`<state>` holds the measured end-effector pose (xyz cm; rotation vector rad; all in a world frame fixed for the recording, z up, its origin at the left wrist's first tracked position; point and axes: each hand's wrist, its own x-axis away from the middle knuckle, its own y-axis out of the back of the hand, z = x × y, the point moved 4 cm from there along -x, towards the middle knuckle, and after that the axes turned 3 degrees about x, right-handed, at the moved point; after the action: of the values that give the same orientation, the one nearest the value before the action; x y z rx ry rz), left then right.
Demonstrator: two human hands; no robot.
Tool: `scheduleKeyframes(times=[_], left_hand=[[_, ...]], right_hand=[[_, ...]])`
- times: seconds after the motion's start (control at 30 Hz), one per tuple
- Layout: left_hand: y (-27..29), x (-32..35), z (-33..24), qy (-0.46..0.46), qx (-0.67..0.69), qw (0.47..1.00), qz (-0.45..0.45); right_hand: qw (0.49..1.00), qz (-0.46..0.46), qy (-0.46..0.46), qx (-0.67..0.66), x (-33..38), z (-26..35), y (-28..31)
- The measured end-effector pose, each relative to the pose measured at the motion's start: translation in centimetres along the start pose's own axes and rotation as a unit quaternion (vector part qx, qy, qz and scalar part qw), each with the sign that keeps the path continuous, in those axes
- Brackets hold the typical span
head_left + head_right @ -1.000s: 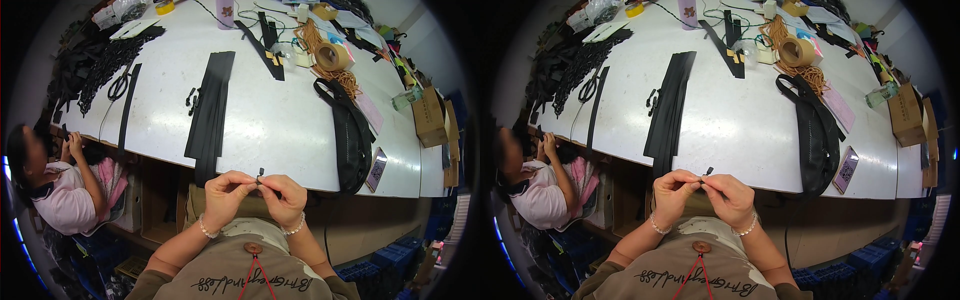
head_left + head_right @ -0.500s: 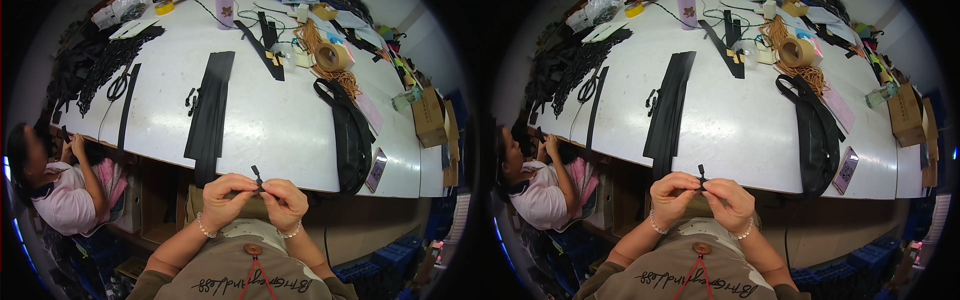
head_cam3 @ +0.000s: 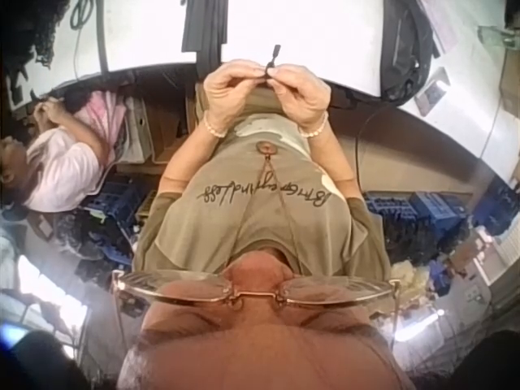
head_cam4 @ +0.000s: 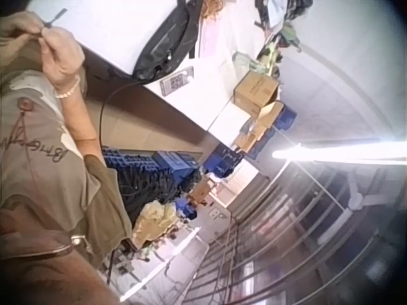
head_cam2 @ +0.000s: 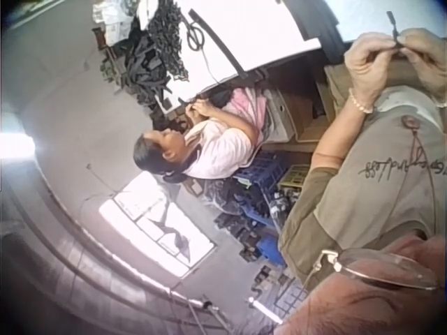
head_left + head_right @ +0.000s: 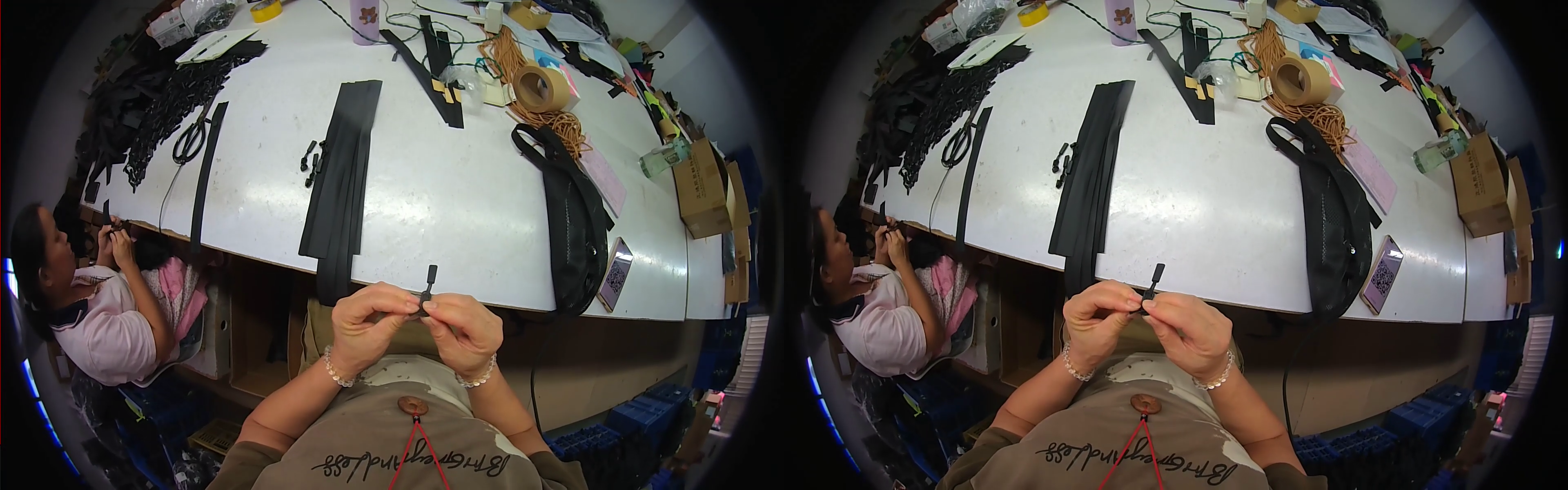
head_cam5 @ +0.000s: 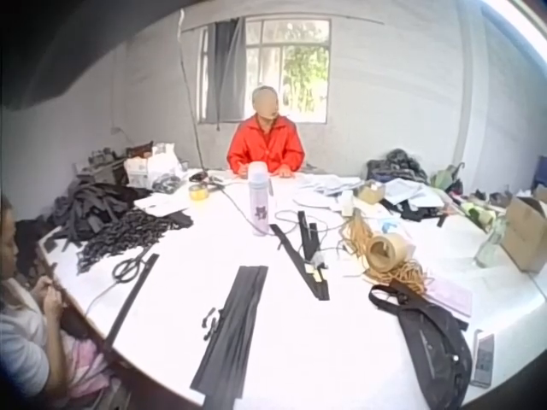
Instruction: The recorder is manually attaching zipper sliders to lengths of zipper tape at a manufacturing workstation.
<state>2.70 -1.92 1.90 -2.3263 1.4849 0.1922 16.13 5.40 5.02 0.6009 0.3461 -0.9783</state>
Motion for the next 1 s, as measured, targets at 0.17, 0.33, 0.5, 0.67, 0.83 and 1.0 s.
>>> scheduleKeyframes(times=[0.17,0.33,0.5,0.67,0.83,1.0], left_hand=[[0.2,-0.3,0.3,-0.02,0.035,0.999,0.009],[0.2,-0.1,0.7,-0.019,0.05,0.999,0.009],[0.1,0.3,1.3,0.0,0.069,0.998,0.005],[0.1,0.5,1.2,0.018,0.076,0.997,-0.009],[0.1,0.5,0.7,0.051,0.015,0.999,-0.001],[0.0,0.7,1.4,0.067,0.042,0.997,-0.008]], right_hand=[[0.996,-0.004,-0.069,-0.048,0.1,-0.1,0.0],[0.995,-0.014,-0.075,-0.066,0.3,-0.3,0.0],[0.993,-0.023,-0.091,-0.074,0.7,-1.0,-0.4],[0.988,-0.011,-0.123,-0.096,0.9,-1.3,-0.7],[0.984,-0.007,-0.132,-0.122,1.1,-1.7,-0.9],[0.975,-0.01,-0.144,-0.171,1.4,-2.4,-1.2]])
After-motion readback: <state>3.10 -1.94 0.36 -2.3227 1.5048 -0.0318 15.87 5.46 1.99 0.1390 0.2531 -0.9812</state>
